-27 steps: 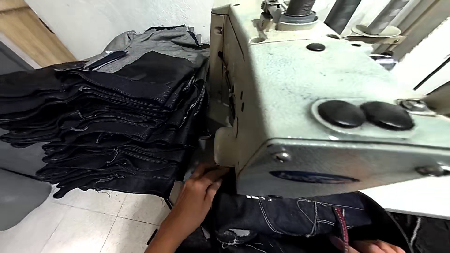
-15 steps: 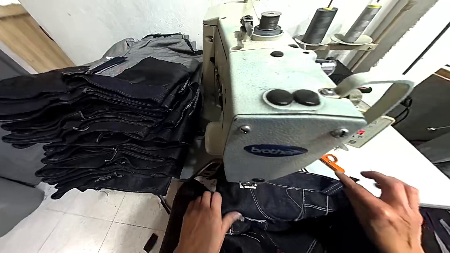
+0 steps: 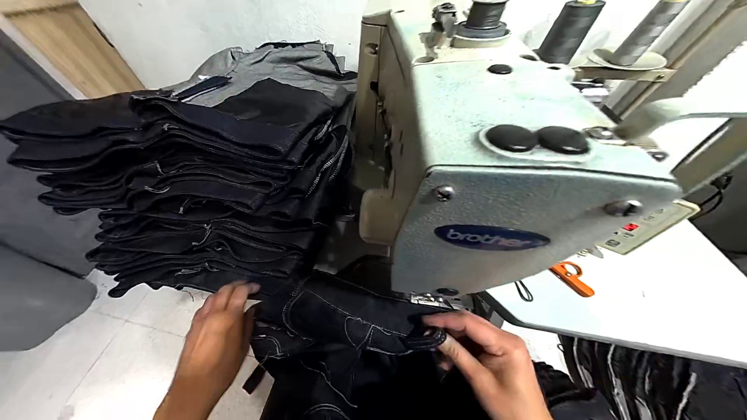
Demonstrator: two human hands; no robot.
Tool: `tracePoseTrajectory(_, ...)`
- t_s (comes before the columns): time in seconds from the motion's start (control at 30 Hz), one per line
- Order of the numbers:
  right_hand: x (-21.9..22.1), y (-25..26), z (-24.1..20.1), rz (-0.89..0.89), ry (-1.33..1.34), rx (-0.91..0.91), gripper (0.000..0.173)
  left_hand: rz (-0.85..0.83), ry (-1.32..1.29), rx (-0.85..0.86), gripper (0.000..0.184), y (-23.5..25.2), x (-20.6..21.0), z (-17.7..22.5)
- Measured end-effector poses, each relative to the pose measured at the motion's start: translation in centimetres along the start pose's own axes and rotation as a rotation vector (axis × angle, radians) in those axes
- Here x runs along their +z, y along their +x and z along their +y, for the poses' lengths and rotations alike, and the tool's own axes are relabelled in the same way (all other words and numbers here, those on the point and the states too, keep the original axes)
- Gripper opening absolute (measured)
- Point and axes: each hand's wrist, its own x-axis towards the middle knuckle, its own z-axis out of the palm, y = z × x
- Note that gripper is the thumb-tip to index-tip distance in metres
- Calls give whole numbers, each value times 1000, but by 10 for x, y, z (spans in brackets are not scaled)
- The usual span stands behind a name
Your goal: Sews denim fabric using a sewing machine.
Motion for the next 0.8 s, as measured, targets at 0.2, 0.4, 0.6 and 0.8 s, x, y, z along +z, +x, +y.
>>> tracePoseTrajectory(0.2,-9,14,-14,-82,69,207,21,-268,-382,225,44,51,48,99)
tracePoseTrajectory(0.4,-22,21,-13,-92,-219,109,12,-111,-545,346,26,65,68,117)
tracePoseTrajectory(0.6,-19,26,-7,6,-627,-133,12,243,-236,332,27,39,67,137)
tracePoseTrajectory(0.8,-11,20,3,70,-550,-169,9,-407,-1110,-30,27,-7,51,164)
